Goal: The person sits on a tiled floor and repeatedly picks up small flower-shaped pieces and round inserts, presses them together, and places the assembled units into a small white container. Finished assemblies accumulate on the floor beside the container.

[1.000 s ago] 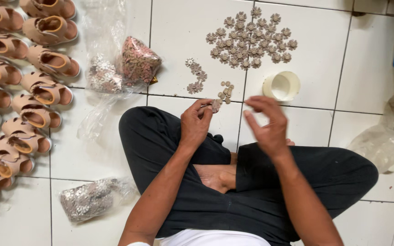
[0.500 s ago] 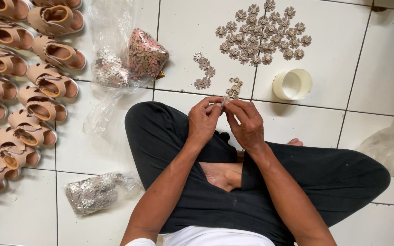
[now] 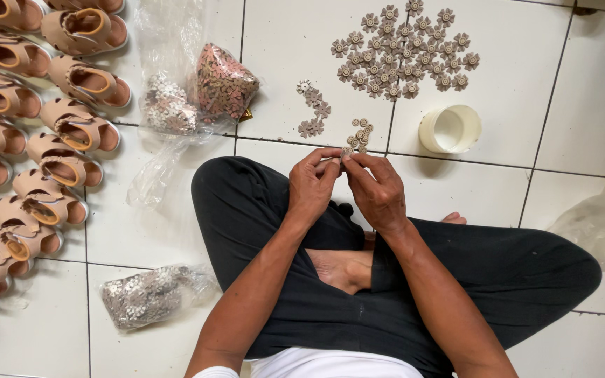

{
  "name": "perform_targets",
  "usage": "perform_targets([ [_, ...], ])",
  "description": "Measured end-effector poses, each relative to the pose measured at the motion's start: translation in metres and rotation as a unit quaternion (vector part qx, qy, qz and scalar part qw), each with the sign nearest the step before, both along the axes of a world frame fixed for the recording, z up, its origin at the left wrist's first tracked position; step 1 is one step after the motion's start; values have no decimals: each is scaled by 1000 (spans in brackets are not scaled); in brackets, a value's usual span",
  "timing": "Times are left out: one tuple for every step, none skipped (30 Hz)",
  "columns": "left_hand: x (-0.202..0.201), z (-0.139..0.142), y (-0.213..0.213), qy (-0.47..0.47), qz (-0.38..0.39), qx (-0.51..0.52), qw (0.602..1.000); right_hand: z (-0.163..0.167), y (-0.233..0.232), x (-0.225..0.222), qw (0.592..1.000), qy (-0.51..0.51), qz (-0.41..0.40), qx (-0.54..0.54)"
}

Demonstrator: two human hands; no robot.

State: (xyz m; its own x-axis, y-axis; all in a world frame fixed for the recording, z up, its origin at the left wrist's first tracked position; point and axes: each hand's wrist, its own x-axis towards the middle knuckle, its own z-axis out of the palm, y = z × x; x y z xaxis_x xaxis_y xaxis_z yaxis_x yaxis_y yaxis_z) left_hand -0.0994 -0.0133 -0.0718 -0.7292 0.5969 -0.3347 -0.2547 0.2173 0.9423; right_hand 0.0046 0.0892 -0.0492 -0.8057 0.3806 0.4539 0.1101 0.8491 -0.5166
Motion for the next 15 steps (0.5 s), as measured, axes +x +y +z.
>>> perform_targets([
  [0, 0, 0, 6, -3, -1, 1000, 0, 0, 0, 1000, -1, 1, 6],
  [0, 1, 0, 13, -5, -2, 1000, 0, 0, 0, 1000, 0, 3, 15],
  [0, 1, -1, 16, -5, -12, 1000, -1, 1, 0, 1000, 1, 6, 23],
  [1, 1, -1, 19, -6, -23, 1000, -1, 1, 0, 999, 3, 8, 32],
  [2, 1, -2, 21, -7, -34, 999, -2, 1, 0, 1000, 1, 7, 28],
  [2, 0, -2, 18, -5, -30, 999, -2, 1, 1, 1000, -1, 7, 23],
  [2, -1, -1, 14, -4, -25, 1000, -3, 1, 1, 1000, -3, 6, 19],
  [2, -3, -1, 11, -3, -20, 1000, -4, 1, 2, 1000, 13, 6, 1],
  [1, -5, -1, -11, 2, -6, 1000, -5, 1, 3, 999, 28, 7, -18],
  [1, -7, -1, -34, 6, 7, 999, -6, 1, 5, 998, 42, 8, -37],
  [0, -10, -1, -56, 10, 22, 998, -6, 1, 7, 998, 45, -7, -46],
  [-2, -12, 0, -72, 14, 40, 996, -5, 3, 10, 997, 49, -21, -55],
  [-3, -15, 0, -90, 18, 58, 994, -5, 4, 13, 996, 52, -36, -65],
  [-3, -17, -1, -108, 21, 75, 991, -4, 7, 16, 994, 59, -47, -76],
  [-2, -19, -1, -112, 22, 82, 990, -4, 11, 18, 992, 67, -58, -86],
])
